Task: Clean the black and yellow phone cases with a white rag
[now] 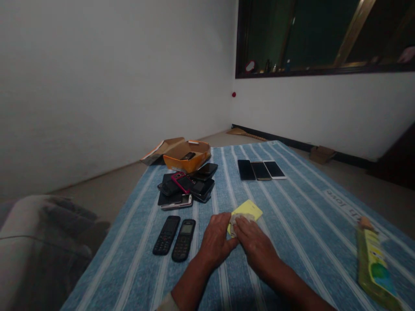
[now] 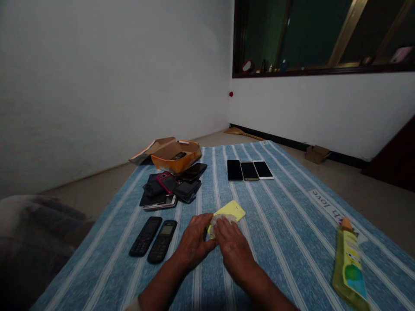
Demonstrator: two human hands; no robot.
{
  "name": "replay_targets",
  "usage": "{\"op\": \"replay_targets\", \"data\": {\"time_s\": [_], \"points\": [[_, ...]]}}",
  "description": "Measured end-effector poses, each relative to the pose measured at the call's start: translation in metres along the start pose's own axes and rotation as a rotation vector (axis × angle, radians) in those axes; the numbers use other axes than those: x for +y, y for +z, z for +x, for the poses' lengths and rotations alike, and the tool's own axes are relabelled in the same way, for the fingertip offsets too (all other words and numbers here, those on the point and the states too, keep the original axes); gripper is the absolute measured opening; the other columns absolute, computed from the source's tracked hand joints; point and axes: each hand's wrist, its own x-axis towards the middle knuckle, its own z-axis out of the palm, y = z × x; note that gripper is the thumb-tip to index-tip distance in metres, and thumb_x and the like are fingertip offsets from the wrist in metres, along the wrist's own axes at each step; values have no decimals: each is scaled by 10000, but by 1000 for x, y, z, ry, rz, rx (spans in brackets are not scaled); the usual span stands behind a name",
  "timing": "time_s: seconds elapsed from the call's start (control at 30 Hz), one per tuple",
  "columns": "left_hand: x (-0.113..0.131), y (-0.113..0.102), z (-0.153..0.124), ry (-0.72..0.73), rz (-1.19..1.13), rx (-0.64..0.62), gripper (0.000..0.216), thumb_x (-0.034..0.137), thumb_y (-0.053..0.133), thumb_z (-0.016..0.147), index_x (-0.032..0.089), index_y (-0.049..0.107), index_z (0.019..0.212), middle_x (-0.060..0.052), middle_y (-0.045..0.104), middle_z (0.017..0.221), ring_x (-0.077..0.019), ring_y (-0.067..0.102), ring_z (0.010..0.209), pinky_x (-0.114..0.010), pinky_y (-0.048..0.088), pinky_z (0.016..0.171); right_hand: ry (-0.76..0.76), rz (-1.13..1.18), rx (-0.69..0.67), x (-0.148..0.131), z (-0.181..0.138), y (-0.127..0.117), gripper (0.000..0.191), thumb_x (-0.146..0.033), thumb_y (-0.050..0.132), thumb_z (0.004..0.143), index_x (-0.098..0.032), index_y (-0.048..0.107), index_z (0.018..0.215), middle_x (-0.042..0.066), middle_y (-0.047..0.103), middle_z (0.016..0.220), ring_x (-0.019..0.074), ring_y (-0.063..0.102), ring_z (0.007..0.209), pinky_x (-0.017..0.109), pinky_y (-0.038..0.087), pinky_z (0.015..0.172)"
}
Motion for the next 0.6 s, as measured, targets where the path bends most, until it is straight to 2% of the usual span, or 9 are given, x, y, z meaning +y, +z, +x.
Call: {"op": "replay_targets", "data": {"time_s": [0.13,0.3,0.5,0.6], "points": [[-6,4,-2,9,0,2,529,246,697,718,228,506,1211,-71,611,1153,-291,546,1064,-463,443,932,111,-8,-27,9,0,-6,638,74,391,791,-157,519,1372,155,441,1459,271,365,1383,530,324,1114],[-6,5,-3,2,31,-19,508,240,712,709,217,512,1176,-66,608,1112,-283,541,1024,-448,454,905,236,-91,-51,15,-1,-3,562,28,358,862,-132,506,1380,159,421,1472,290,372,1377,514,361,1088],[-1,1,-2,-17,39,-47,458,234,707,714,198,520,1131,-72,599,1119,-274,523,1022,-425,455,893,214,-132,59,9,-6,13,533,17,369,872,-105,498,1375,169,468,1441,297,396,1362,470,389,1092],[1,1,-2,-19,45,-39,419,242,692,726,182,530,1108,-81,604,1107,-273,519,1014,-416,455,892,163,-152,60,-1,-7,18,523,26,370,859,-61,503,1357,202,484,1418,319,442,1327,462,432,1065]]}}
